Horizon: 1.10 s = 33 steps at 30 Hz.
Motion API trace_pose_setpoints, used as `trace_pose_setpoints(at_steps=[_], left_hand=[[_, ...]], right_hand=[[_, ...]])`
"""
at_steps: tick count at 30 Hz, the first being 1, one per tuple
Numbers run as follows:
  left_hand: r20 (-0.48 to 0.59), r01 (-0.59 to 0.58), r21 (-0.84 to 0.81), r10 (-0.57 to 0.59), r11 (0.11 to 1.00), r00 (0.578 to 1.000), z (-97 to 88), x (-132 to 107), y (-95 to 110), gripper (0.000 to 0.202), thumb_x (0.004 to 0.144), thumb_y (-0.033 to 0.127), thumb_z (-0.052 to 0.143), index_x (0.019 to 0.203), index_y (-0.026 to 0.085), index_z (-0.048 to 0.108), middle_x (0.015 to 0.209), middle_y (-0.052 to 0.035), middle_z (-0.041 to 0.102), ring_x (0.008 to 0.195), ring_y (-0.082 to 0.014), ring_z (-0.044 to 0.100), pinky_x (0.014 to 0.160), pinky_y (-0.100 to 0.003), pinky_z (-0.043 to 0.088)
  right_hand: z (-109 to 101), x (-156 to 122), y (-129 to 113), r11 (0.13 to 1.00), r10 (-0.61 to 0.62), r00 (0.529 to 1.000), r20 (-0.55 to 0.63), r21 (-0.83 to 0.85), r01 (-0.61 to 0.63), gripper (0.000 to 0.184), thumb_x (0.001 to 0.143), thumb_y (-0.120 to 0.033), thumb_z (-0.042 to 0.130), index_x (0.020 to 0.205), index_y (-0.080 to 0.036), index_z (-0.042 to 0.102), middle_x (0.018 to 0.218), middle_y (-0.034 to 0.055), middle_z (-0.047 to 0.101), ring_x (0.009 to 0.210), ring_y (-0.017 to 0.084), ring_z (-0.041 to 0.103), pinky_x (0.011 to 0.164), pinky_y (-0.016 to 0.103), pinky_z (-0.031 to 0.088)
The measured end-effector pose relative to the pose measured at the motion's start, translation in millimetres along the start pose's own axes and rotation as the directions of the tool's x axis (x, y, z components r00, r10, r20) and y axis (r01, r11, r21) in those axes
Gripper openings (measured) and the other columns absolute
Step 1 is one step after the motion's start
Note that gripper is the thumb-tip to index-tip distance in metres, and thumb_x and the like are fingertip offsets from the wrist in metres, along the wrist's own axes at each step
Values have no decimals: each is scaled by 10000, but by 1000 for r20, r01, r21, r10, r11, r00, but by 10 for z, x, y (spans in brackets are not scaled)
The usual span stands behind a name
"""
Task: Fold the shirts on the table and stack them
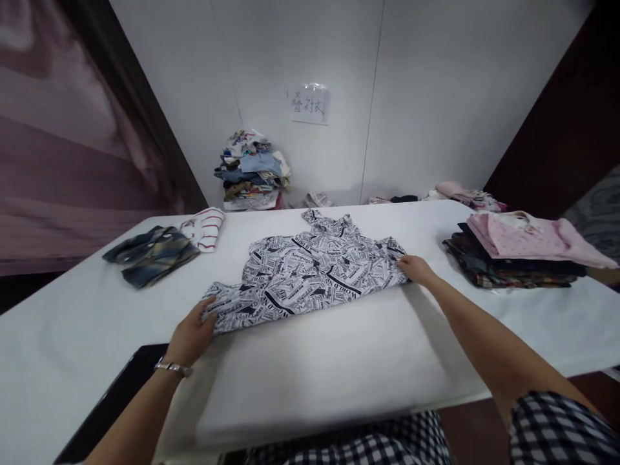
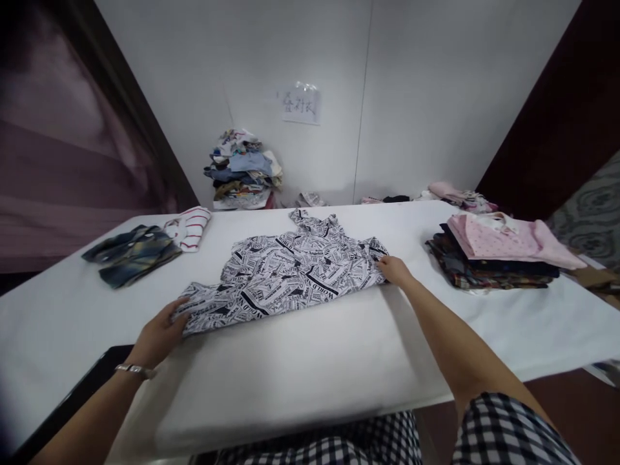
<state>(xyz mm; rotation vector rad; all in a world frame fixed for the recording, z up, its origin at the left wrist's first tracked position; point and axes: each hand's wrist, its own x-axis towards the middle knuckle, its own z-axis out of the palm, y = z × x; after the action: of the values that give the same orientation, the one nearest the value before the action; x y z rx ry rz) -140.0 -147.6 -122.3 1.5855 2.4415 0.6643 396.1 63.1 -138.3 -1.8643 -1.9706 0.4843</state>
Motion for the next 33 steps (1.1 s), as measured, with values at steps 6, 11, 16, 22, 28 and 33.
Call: trace_pose_setpoints(at_steps=[6,11,16,22,28,33], left_hand=[[108,-32,43,27,999,994,76,-192,113,469,836,329,407,1278,197,493,1198,-103,621,1006,-240,624,893,-359,467],[188,3,150,-32,989,982,106,-267,136,531,857,447,375,1304,172,463,1028,-106,684,884,-248,651,787,-352,487],[52,-52,267,40,962,998,44,-125,337,514,865,491,359,1225,170,537,1098,-104,658,969,-256,618,806,-347,474],[199,-477,296,435,827,878,430,151,689,364,905,337,374,1128,179,614,1103,-84,658,1038,-211,568,928,-317,398],[292,-518,296,440,803,849,491,212,797,270,871,345,465,928,196,682,927,-74,676,915,-209,580,850,-328,404],[287,-512,211,448,833,847,406,180,794,154,787,271,537,760,182,660,835,-60,656,844,-191,574,797,-295,408]], right_hand=[[-156,-294,297,939,4,997,79,-343,23,311,882,-364,411,828,-173,650,849,119,682,812,237,605,641,285,357],[-111,-496,356,890,9,993,117,-453,45,393,926,-416,330,930,-173,638,913,136,683,839,249,620,646,297,368],[-143,-496,92,882,-75,996,51,-463,90,393,915,-423,335,856,-182,640,883,100,671,829,215,601,639,273,370],[150,-434,-371,864,-386,919,85,-314,392,309,907,-335,399,927,-178,665,926,80,662,895,196,572,770,267,396],[449,-390,-771,850,-461,882,102,-236,471,313,903,-265,414,1077,-184,662,1064,83,663,1006,220,562,837,289,407],[660,-350,-1252,818,-511,798,319,-102,565,404,881,-255,452,1273,-274,550,1211,27,630,1044,215,587,811,274,427]])
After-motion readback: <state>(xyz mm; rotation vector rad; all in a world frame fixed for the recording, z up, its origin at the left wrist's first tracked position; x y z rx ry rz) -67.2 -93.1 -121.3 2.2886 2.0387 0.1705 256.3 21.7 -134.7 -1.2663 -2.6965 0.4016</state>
